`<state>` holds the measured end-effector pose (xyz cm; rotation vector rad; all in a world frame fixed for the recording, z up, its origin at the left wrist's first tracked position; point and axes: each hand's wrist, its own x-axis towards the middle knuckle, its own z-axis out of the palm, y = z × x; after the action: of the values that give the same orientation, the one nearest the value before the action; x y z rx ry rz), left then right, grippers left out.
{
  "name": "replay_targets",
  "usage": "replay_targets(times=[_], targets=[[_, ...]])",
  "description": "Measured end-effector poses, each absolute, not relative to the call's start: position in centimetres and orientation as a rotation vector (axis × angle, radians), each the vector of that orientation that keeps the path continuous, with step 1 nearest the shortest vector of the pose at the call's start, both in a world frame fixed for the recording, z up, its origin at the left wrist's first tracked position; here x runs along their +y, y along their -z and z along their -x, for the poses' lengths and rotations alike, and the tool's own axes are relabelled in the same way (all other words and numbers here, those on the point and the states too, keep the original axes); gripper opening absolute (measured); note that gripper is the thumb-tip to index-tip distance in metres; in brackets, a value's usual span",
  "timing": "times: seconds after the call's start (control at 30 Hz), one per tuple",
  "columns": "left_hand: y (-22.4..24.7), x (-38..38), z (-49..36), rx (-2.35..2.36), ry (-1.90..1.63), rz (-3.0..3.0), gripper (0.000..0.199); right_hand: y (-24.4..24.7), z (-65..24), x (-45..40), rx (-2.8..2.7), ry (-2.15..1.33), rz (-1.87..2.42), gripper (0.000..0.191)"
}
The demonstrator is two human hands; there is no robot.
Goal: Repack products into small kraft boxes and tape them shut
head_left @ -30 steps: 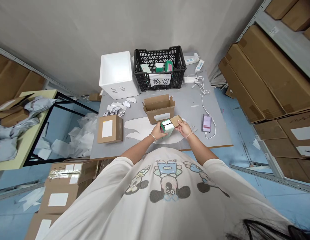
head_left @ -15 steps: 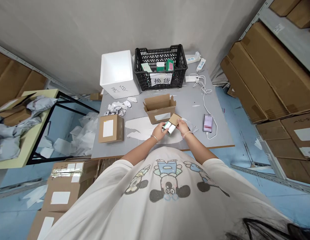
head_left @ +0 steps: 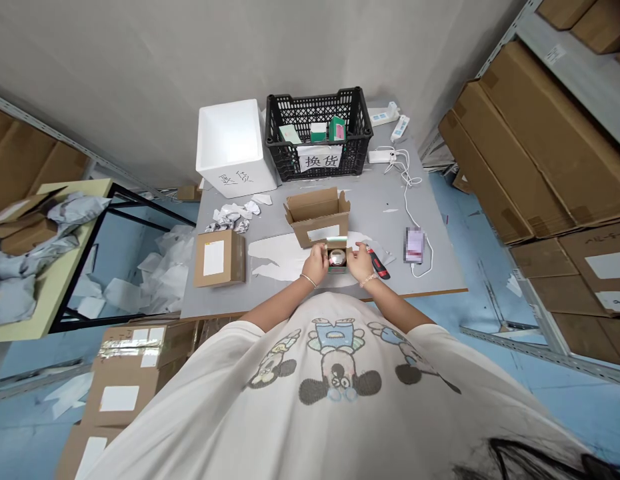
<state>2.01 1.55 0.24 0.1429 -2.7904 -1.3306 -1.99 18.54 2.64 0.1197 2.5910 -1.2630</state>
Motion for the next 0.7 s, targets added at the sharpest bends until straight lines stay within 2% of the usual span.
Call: replay_targets(times=[0.07,0.13,0.3,0.4,0.47,0.6,0.7], targets=[[-0.1,1.2,-1.9,-2.746,1.342,0.009,0.023,-2.4,2.2,19.2,2.532,1.309,-0.123,0.04],[0.0,0.9,-1.6,-2.734,1.391,0.145,0.028,-2.0,2.2,19.6,2.479,1.314,-0.136,0.035],[0.2,0.7,-0.9,-2.789,1.496,0.231,0.055,-2.7,1.5,20.0,2.744,1.176,0.019,0.037],[0.5,0.7,-1.0,-2.811,1.487,0.332,0.085,-4.3,0.9,19.5,2.942,0.94,0.276,0.03],[0.7,0.8,-1.2,-2.822,1.459,0.376,0.097,-5.3,0.6,19.0,2.943,0.793,0.373,0.032],[1.0,1.4,-1.4,-2.836,1.357,0.363,0.086,-6.1,0.4,17.9,2.901,0.626,0.359,0.048],[1.1,2.2,-1.4,-2.827,1.29,0.401,0.078,-5.9,0.5,17.6,2.896,0.606,0.348,0.049]])
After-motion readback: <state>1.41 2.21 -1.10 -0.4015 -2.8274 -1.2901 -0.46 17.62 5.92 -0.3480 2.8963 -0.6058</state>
